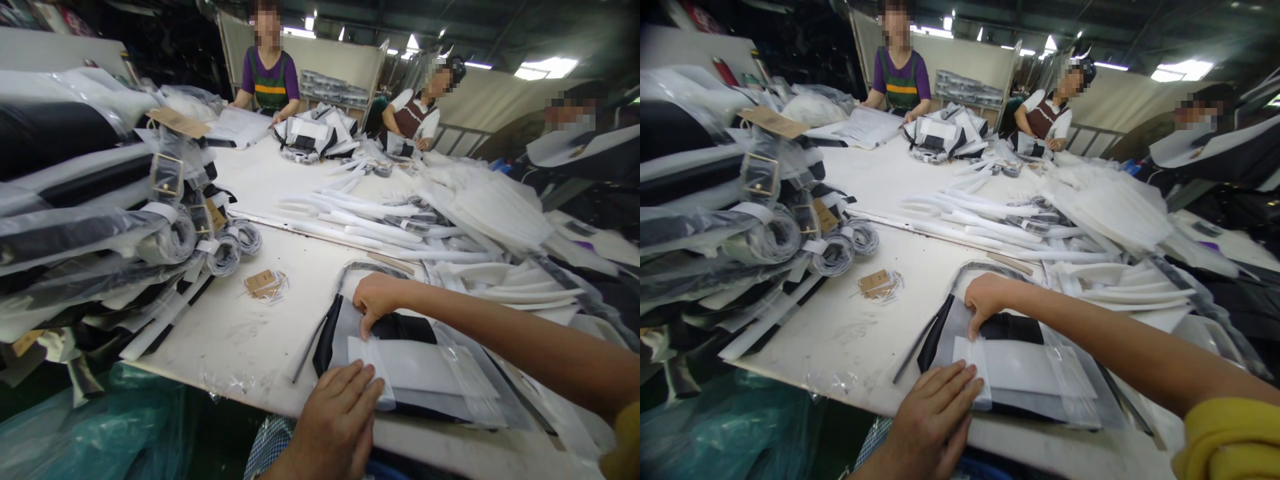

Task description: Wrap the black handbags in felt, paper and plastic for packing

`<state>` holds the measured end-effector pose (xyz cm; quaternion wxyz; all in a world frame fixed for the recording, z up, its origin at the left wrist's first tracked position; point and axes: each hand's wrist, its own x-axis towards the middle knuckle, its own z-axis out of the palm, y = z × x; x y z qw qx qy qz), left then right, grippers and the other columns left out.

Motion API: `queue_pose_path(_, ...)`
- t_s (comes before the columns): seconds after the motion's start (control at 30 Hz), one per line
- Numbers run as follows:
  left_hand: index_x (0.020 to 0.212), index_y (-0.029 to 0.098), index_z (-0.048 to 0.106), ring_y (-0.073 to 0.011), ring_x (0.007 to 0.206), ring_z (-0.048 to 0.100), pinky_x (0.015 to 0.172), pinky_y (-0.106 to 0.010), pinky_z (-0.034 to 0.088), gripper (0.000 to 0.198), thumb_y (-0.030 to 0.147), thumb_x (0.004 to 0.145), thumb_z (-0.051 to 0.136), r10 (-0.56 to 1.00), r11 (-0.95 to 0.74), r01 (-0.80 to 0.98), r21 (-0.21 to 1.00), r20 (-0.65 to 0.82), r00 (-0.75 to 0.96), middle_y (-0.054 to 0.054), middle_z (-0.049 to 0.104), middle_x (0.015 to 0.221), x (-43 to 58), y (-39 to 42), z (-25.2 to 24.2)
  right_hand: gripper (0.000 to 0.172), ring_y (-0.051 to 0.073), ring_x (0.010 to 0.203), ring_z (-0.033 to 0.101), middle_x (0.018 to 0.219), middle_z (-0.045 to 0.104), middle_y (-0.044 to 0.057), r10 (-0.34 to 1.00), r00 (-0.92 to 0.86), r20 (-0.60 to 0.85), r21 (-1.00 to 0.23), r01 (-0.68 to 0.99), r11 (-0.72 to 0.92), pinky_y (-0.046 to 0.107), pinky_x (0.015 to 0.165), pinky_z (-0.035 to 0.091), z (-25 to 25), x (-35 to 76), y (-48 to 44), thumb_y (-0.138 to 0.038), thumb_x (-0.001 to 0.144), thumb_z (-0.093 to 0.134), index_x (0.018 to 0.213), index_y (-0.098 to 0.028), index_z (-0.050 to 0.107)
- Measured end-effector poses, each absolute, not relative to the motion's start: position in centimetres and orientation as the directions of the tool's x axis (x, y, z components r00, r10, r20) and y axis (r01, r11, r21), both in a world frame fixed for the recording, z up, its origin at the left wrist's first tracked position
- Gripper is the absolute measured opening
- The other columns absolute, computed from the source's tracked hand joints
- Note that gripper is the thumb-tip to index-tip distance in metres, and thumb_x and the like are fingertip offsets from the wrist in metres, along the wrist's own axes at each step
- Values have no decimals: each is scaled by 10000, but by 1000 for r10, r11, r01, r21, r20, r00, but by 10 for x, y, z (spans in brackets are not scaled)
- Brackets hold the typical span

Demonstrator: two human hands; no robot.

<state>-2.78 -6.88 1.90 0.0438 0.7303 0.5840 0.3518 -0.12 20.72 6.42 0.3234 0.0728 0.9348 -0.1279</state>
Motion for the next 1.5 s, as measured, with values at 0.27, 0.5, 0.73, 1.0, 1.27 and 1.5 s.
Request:
queue_pose_path(0.27,1308,157,589,-252,1201,630,952,-430,569,505,86,817,494,829,-318,866,385,556,58,-70,666,1316,-25,-67,16,372,129,622,625,645,696,-26,-17,-812,-584,-447,303,842,208,597,425,54,5,230,-531,696,789,788,-171,758)
queue_pose_path(0.5,1327,149,577,-256,1233,605,967,-435,560,538,74,800,503,818,-318,898,305,567,97,-84,648,1340,-23,-68,6,432,253,1019,655,1123,739,107,177,-917,-357,-458,336,823,330,887,458,78,48,202,-469,929,529,1187,-173,708)
queue_pose_path(0.73,1383,173,539,-254,1268,578,1012,-428,529,561,101,826,526,850,-296,907,300,516,107,-71,603,1400,-23,-71,3,1167,384,1280,516,1444,529,189,259,-854,-451,-528,489,694,445,1091,374,58,65,170,-662,558,812,1519,-147,397)
queue_pose_path(1.0,1321,150,589,-245,1199,633,943,-378,561,541,97,786,527,794,-304,924,233,597,111,-70,665,1316,-24,-64,0,822,258,981,654,1108,704,88,293,-840,-456,-664,541,516,337,900,490,40,57,192,-550,611,826,1306,-164,620)
queue_pose_path(1.27,1335,161,578,-248,1183,642,928,-382,571,555,98,785,540,790,-296,934,200,602,122,-64,662,1322,-23,-64,-1,302,184,892,672,999,708,49,380,-765,-520,-690,638,342,330,814,550,28,57,187,-378,916,656,1098,-138,677)
queue_pose_path(1.5,1412,204,513,-255,1243,600,976,-421,552,604,108,817,548,828,-267,932,245,554,92,-75,634,1359,-20,-69,-1,340,246,1037,638,1232,623,74,499,-709,-498,-596,698,396,418,856,562,30,49,176,-369,946,628,1210,-154,619)
